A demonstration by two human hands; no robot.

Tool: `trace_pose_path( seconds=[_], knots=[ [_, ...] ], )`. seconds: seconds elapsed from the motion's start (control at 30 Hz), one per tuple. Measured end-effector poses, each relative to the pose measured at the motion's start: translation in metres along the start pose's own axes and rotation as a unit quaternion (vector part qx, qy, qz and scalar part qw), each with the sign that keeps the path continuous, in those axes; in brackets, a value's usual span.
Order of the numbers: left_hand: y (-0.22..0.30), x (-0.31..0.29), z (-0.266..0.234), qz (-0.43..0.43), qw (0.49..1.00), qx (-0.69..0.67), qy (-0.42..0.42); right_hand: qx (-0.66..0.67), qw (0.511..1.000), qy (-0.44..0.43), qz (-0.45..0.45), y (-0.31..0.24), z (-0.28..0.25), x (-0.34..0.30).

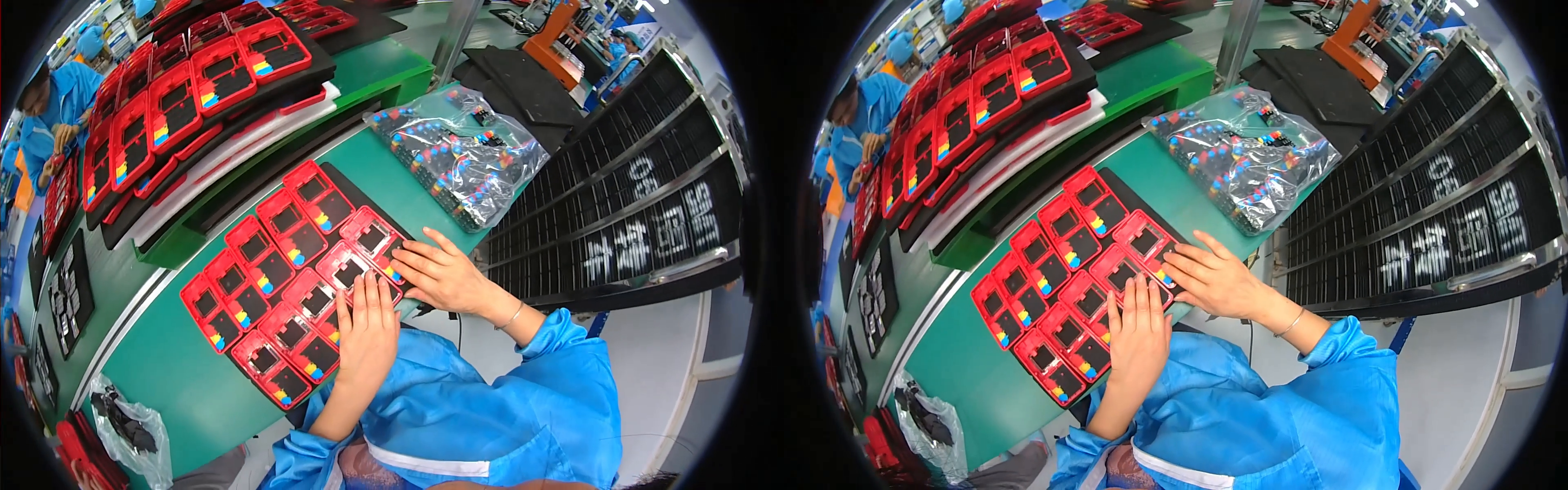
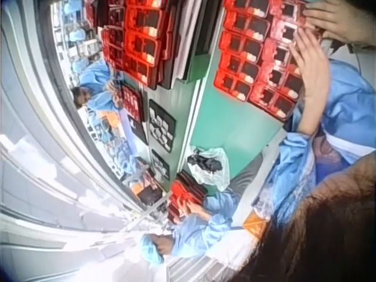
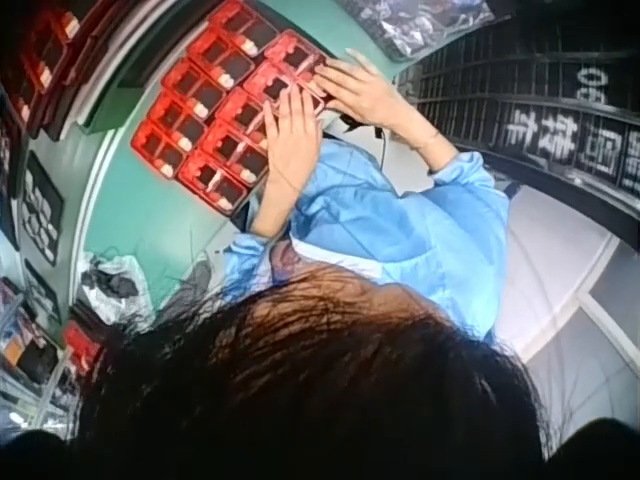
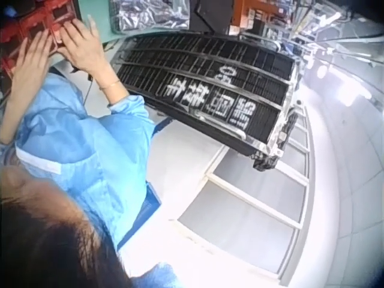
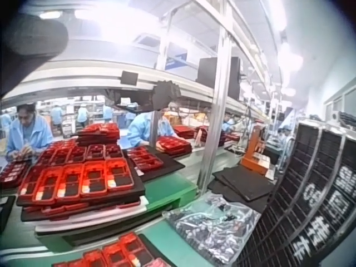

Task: The person assembles keypads and buttons into device housings by hand, taking components from trays and plastic bags and inserting them into the housings.

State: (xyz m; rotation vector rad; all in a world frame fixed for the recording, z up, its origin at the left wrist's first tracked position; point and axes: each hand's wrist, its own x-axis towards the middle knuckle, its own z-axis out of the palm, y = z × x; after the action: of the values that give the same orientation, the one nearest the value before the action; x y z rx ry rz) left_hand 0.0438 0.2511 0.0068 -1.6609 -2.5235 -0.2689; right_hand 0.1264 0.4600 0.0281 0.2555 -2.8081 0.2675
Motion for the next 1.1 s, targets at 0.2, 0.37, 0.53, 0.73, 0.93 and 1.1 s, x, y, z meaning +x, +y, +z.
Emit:
trace_pose_path(
  seconds=[0.2, 0.37, 0.53, 0.73, 0.93, 1.1],
  knots=[
    [0.000, -0.001, -0.006, -0.007, 1.000, 0.001, -0.018, 0.010, 1.000, -0.006, -0.023, 0.005, -0.002, 0.010],
    [0.002, 0.001, -0.010, -0.002, 1.000, -0.005, -0.017, 0.042, 0.999, 0.032, -0.010, 0.007, 0.003, 0.016],
    [0.002, 0.002, -0.008, -0.008, 1.000, -0.009, -0.029, 0.012, 1.000, -0.012, -0.024, 0.004, -0.017, 0.040],
    [-0.002, 0.006, -0.018, -0.016, 0.998, -0.047, -0.030, 0.000, 0.999, -0.029, -0.019, 0.001, -0.020, 0.048],
    [-0.041, 0.017, -0.054, -0.001, 0.978, -0.204, -0.051, 0.044, 0.999, -0.029, 0.008, 0.033, -0.027, 0.114],
    [-0.086, 0.028, -0.068, -0.026, 0.983, -0.169, -0.062, 0.046, 0.996, -0.075, -0.028, 0.052, 0.024, 0.142]
  ],
)
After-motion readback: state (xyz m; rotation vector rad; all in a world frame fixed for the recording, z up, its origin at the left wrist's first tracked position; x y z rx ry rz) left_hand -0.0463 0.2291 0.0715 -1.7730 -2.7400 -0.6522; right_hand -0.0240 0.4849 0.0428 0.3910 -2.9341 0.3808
